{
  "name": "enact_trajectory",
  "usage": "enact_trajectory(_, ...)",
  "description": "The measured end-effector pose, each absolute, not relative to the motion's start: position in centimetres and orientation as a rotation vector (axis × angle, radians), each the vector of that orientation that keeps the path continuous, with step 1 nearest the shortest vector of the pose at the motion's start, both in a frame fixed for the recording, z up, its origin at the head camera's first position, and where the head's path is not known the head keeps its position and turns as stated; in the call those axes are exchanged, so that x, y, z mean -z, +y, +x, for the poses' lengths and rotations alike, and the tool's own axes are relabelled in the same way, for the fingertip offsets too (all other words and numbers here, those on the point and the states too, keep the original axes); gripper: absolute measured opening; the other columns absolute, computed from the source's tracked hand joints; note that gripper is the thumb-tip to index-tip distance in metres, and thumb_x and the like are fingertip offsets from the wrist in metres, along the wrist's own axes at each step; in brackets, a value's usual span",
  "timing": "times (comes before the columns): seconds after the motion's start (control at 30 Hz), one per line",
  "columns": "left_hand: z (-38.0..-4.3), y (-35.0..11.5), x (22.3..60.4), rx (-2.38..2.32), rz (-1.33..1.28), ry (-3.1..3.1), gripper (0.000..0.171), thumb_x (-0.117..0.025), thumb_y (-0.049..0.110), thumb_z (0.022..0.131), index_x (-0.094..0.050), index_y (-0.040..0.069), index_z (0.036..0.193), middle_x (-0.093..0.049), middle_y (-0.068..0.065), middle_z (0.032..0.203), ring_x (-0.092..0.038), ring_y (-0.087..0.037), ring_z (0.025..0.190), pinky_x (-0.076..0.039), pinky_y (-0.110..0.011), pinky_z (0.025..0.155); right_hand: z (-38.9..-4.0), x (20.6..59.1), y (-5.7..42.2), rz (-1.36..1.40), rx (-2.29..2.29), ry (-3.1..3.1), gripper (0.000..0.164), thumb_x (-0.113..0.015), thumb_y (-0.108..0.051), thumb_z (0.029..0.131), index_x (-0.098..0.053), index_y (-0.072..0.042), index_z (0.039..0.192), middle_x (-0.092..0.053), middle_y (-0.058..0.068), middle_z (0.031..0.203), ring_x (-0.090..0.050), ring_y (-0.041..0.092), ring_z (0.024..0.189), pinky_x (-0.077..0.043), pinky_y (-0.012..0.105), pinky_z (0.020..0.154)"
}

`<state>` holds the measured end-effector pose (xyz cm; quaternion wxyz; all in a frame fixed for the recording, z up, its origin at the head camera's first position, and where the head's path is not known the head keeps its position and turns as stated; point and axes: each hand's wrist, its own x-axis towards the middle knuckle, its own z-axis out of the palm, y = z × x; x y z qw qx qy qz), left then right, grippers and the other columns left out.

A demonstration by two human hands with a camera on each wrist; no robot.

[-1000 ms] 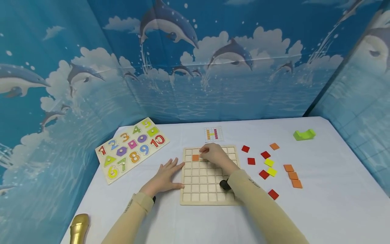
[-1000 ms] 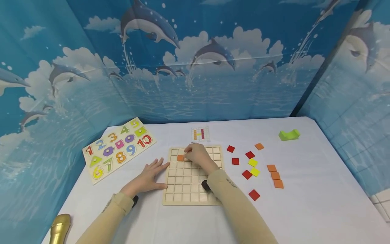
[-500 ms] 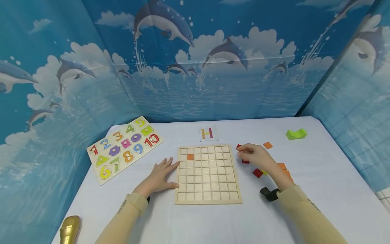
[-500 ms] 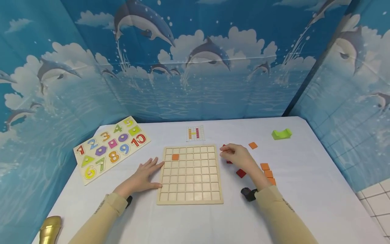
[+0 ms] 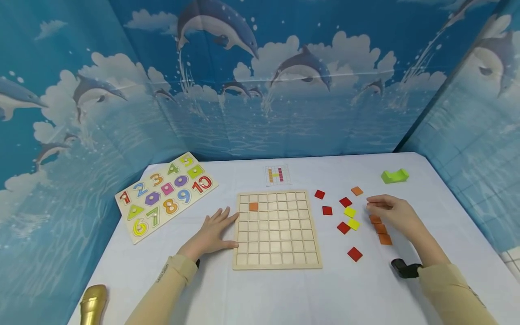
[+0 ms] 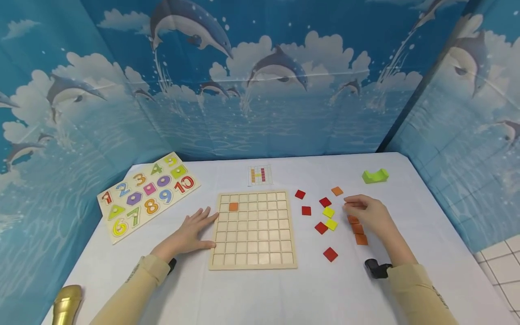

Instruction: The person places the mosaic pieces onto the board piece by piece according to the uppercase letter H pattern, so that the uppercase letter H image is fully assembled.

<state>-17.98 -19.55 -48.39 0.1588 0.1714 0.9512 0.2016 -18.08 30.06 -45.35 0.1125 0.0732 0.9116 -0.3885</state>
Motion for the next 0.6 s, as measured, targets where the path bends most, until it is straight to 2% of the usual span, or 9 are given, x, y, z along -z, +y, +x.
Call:
enact_trajectory(0.23,-18.0,-19.6,48.5,-0.59,0.508,2.713,0.089,-0.077,0.048,0.08,-0.036,0.02,0.154,-0.019,-0.015,0.164,-0.01,-0.039,0.152,-0.008,-0.066,0.12,-18.0,45.4,31.2,0.212,1.124,2.685,0.061,-0.055,-0.044,0.099,-0.048,0.0,0.14,-0.054,0.029,0.135,-0.054,0.039,0.114,-0.052,0.048,0.088)
enact_trajectory(0.5,-18.1,-19.7,48.4,-0.578,0.512,2.715,0.089,-0.077,0.048,0.081,-0.035,0.02,0.154,-0.019,-0.016,0.164,-0.01,-0.039,0.152,-0.007,-0.066,0.12,-18.4,45.4,31.7,0.251,1.137,2.619,0.07,-0.056,-0.051,0.097,-0.045,0.0,0.142,-0.05,0.03,0.138,-0.048,0.043,0.119,-0.049,0.057,0.093)
enact_trajectory(0.6,-18.1,-19.7,48.3,-0.582,0.505,2.715,0.088,-0.077,0.048,0.081,-0.036,0.021,0.154,-0.019,-0.015,0.164,-0.01,-0.039,0.152,-0.007,-0.065,0.12,-18.5,45.6,31.8,0.252,1.129,2.608,0.069,-0.057,-0.049,0.097,-0.044,0.001,0.142,-0.05,0.03,0.138,-0.048,0.042,0.118,-0.049,0.057,0.093)
